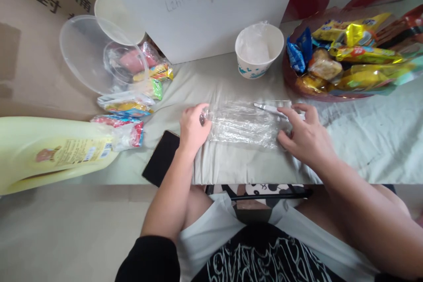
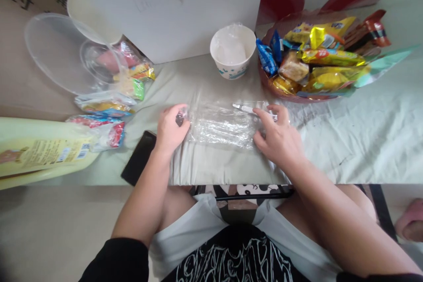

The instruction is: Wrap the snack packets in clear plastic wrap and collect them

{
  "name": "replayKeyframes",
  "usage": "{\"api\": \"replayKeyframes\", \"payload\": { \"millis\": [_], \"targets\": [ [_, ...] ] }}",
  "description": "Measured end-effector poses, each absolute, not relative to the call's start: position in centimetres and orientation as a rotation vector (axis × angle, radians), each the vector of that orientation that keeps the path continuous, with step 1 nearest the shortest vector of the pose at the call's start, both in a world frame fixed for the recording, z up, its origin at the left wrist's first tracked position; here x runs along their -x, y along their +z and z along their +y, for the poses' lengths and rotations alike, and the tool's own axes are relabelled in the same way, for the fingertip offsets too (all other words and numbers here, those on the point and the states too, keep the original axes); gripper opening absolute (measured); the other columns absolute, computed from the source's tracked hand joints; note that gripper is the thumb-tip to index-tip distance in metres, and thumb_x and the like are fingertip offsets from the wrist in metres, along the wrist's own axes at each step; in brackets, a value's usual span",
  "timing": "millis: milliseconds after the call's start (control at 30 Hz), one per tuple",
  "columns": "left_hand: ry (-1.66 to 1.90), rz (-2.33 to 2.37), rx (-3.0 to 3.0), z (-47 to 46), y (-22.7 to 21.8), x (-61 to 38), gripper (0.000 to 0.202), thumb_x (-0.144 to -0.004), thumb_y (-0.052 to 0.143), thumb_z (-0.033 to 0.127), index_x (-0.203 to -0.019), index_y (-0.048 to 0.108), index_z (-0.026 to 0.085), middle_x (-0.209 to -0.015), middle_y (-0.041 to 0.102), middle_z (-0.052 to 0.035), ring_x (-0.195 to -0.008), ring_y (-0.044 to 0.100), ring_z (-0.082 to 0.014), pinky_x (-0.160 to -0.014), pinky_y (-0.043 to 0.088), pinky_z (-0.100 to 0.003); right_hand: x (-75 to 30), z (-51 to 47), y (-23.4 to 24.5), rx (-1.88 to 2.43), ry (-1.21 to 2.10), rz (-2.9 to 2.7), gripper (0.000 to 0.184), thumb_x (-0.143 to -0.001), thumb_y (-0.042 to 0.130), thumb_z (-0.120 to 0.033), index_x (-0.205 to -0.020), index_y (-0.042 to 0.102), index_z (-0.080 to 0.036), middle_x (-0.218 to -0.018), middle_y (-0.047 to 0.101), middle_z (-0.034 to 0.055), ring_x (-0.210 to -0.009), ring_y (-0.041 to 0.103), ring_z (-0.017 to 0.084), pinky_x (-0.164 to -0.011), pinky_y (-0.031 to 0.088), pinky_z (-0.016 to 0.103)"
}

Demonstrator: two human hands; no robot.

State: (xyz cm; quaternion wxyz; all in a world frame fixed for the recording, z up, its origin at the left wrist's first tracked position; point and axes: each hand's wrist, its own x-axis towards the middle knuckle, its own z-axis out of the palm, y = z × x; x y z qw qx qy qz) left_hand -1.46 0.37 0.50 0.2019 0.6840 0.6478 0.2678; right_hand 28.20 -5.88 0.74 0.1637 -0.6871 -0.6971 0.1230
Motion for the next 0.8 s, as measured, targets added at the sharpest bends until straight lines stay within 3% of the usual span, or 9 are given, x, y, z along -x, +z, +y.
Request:
{"api": "replayKeyframes", "payload": {
  "millis": [100,167,333,533,600,667,733,800],
  "targets": [
    [0.850,1.599,-1.652,0.2,1.1,1.6,0.046,-0.070,0.061,0.005,-0.112,0.066,0.025,-0.086,0.063,-0.0017,-0.081,0.062,-0.0190,-0.088,0.057,-0.039,-28.2,-6.1,1.5,1.893,0.239,-1.972,0.059,-0.080,0.066,-0.035,-0.138,0.056,-0.028,-0.135,0.048,0.0178,-0.092,0.062,0.029,-0.064,0.056,0.044],
    [0.888,1.393,-1.457,-0.2,1.6,1.7,0.044,-0.070,0.062,0.010,-0.112,0.062,0.026,-0.088,0.060,-0.0010,-0.080,0.064,-0.0175,-0.082,0.060,-0.037,-28.2,-6.2,2.3,1.773,0.151,-1.938,0.057,-0.081,0.069,-0.037,-0.135,0.056,-0.027,-0.132,0.048,0.0177,-0.105,0.060,0.034,-0.077,0.058,0.049],
    [0.735,1.072,-1.212,-1.5,3.2,1.4,0.040,-0.066,0.073,0.022,-0.102,0.057,0.028,-0.088,0.059,-0.0032,-0.092,0.073,-0.0260,-0.068,0.066,-0.041,-27.4,-6.7,3.7,1.425,0.155,-1.977,0.045,-0.086,0.065,-0.033,-0.130,0.056,-0.028,-0.126,0.057,0.0143,-0.118,0.059,0.036,-0.100,0.051,0.055],
    [0.415,0.736,-1.095,-3.2,4.3,0.8,0.053,-0.059,0.086,0.043,-0.099,0.056,0.030,-0.091,0.064,-0.0068,-0.089,0.075,-0.0311,-0.050,0.062,-0.036,-24.2,-6.6,4.6,1.141,0.519,-2.247,0.058,-0.084,0.061,-0.037,-0.140,0.051,-0.023,-0.143,0.059,0.0140,-0.144,0.044,0.037,-0.119,0.032,0.061],
    [0.353,0.686,-1.059,-3.6,4.4,1.1,0.056,-0.057,0.089,0.046,-0.100,0.056,0.031,-0.091,0.066,-0.0066,-0.086,0.076,-0.0309,-0.047,0.060,-0.032,-23.3,-6.4,5.6,1.084,0.734,-2.388,0.051,-0.084,0.059,-0.034,-0.133,0.057,-0.023,-0.128,0.070,0.0113,-0.132,0.057,0.034,-0.117,0.033,0.060],
    [0.400,0.712,-1.055,-3.9,4.5,1.6,0.058,-0.056,0.089,0.044,-0.102,0.057,0.031,-0.089,0.067,-0.0064,-0.082,0.076,-0.0301,-0.044,0.057,-0.030,-22.6,-6.4,6.8,1.069,0.998,-2.464,0.034,-0.085,0.059,-0.033,-0.117,0.066,-0.023,-0.099,0.076,0.0054,-0.098,0.070,0.026,-0.100,0.047,0.049],
    [0.489,0.785,-1.055,-3.9,4.5,2.2,0.060,-0.055,0.089,0.038,-0.106,0.058,0.032,-0.091,0.068,-0.0063,-0.079,0.076,-0.0299,-0.044,0.057,-0.030,-22.4,-6.4,7.7,1.044,1.240,-2.455,0.016,-0.087,0.058,-0.034,-0.092,0.069,-0.023,-0.073,0.070,-0.0006,-0.067,0.064,0.016,-0.072,0.049,0.034],
    [0.573,0.868,-1.060,-3.6,4.4,2.5,0.063,-0.057,0.087,0.034,-0.112,0.057,0.033,-0.096,0.069,-0.0061,-0.081,0.077,-0.0300,-0.048,0.059,-0.033,-22.4,-6.2,7.7,0.985,1.424,-2.359,0.020,-0.089,0.056,-0.034,-0.075,0.062,-0.021,-0.061,0.061,-0.0038,-0.054,0.052,0.011,-0.057,0.040,0.027]
  ]
}}
